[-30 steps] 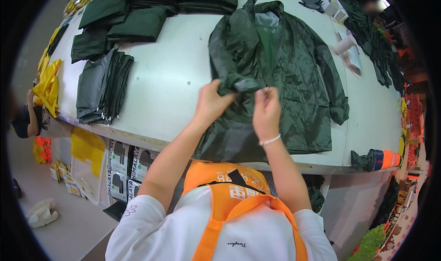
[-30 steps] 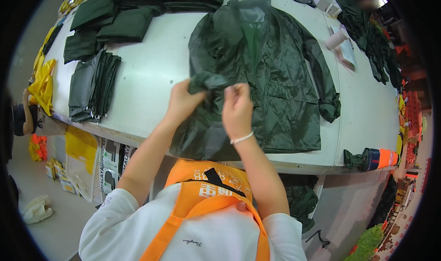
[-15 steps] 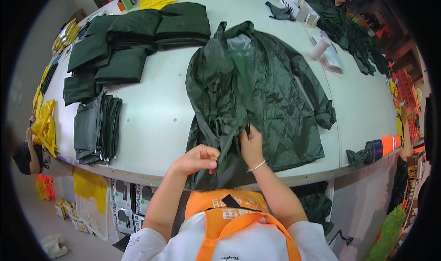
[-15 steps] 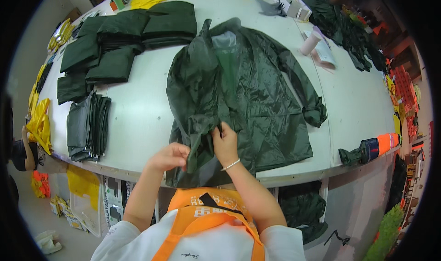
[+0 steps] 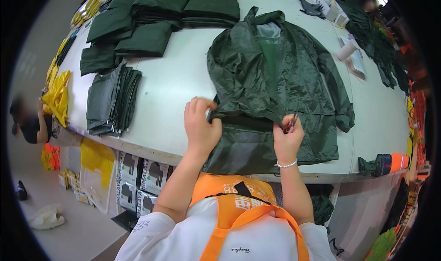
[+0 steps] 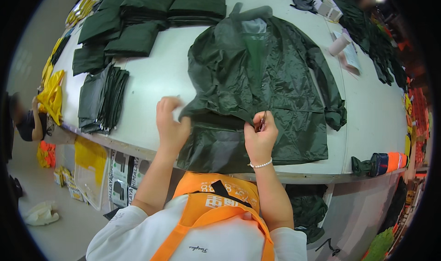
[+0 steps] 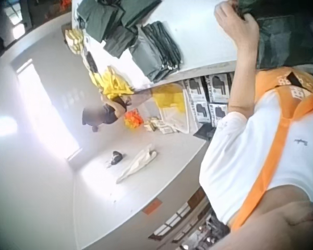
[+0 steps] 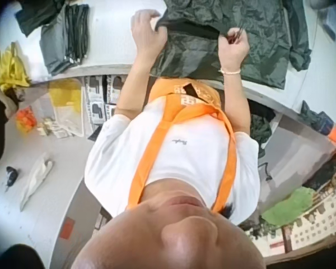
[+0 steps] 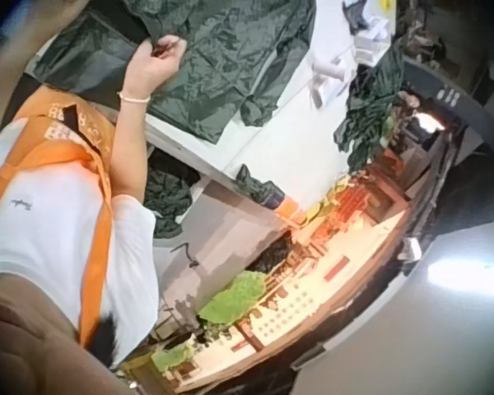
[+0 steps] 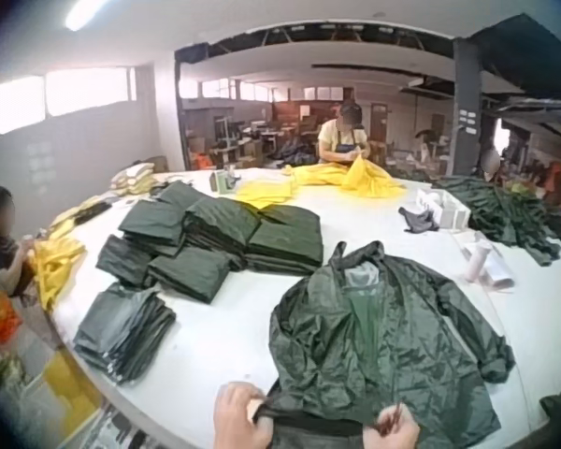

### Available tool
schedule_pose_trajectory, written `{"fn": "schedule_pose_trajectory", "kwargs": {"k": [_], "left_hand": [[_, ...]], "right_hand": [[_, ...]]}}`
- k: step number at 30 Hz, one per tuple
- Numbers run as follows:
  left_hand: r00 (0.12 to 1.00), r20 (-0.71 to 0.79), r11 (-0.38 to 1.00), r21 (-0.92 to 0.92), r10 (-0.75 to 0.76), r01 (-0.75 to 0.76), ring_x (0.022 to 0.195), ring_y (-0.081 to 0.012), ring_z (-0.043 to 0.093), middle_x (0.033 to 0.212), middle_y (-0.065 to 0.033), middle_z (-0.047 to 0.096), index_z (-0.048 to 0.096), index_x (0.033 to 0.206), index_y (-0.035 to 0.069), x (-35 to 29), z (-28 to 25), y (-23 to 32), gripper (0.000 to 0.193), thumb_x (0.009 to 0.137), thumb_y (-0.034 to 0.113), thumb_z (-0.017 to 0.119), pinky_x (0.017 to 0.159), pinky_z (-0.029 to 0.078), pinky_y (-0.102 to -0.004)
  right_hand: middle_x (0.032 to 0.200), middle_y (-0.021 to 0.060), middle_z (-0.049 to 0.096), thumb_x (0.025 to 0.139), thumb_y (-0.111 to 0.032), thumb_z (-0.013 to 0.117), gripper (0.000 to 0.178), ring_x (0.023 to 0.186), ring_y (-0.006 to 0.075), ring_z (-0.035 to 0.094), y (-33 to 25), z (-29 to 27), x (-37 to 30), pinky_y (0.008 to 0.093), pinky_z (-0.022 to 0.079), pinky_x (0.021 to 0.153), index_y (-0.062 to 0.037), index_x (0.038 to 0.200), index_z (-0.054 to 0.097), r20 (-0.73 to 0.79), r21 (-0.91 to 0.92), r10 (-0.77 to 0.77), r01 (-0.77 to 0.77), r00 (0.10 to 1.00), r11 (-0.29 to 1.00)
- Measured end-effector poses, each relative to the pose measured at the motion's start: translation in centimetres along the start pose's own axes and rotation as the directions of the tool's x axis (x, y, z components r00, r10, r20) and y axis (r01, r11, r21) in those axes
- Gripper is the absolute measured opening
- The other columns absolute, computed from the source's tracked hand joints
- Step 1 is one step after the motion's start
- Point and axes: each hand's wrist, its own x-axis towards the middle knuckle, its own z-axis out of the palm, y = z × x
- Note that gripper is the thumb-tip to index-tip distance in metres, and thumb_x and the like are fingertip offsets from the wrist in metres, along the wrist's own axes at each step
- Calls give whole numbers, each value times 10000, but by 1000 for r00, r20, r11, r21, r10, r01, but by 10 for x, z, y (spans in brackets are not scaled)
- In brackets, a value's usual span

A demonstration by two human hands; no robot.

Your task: The person folds a green jacket on a white table. They smooth the fabric, fold the sleeves and body, and place the folded jacket into a plastic bag. The person then retrieves another jacket from a bin to continue the process.

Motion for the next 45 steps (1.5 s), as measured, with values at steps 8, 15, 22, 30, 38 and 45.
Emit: {"fn": "schedule_pose_trajectory", "kwargs": {"k": [8, 15, 22, 30, 38, 45], "left_hand": [[968, 219, 923, -335, -119, 189, 654, -161, 554, 773, -66, 564, 554, 790, 20, -19, -10, 9, 215, 630, -109, 617, 624, 459, -258], [986, 87, 929, -355, 144, -104, 681, -229, 553, 817, -82, 566, 536, 814, 34, -14, -8, 20, 297, 596, -115, 670, 575, 457, -293], [962, 94, 915, -346, 256, -209, 681, -240, 602, 786, -94, 633, 542, 741, 31, -21, -11, 8, 332, 500, -113, 721, 590, 483, -287], [879, 158, 863, -330, 450, -382, 646, -237, 592, 794, -98, 637, 515, 713, 48, -14, -18, 13, 346, 485, -63, 751, 533, 467, -289], [844, 165, 837, -319, 511, -444, 648, -242, 587, 794, -96, 627, 511, 714, 43, -13, -17, 14, 351, 475, -22, 760, 526, 464, -302], [843, 176, 839, -319, 509, -441, 650, -242, 588, 790, -93, 623, 509, 714, 43, -14, -19, 11, 350, 472, -7, 757, 530, 466, -303]], "right_hand": [[642, -44, 410, 680, 118, 610, 248, 577, 11, 331, -19, -4, -13, 176, 304, 494, -50, 741, 438, 249, -20, 39, -35, 968, 999], [589, -13, 427, 667, 108, 633, 247, 493, 45, 352, -22, -4, -19, 179, 326, 476, -56, 777, 485, 216, -72, -266, 287, 939, 955], [648, 24, 474, 717, -18, 694, 268, 557, 93, 442, -19, -18, -33, 229, 399, 538, -48, 895, 497, 471, -160, -86, 181, 878, 970], [836, 115, 611, 896, -210, 595, 236, 721, 204, 604, -54, -28, -13, 285, 474, 672, -19, 1003, 508, 636, -135, 39, 61, 771, 989], [764, 103, 599, 850, -194, 646, 208, 643, 247, 611, -65, -18, -17, 304, 466, 564, -27, 880, 525, 626, -216, -14, 191, 780, 957], [730, 81, 597, 841, -180, 651, 183, 587, 229, 599, -69, -13, -21, 302, 457, 526, -41, 827, 533, 598, -260, -84, 292, 797, 920]]}}
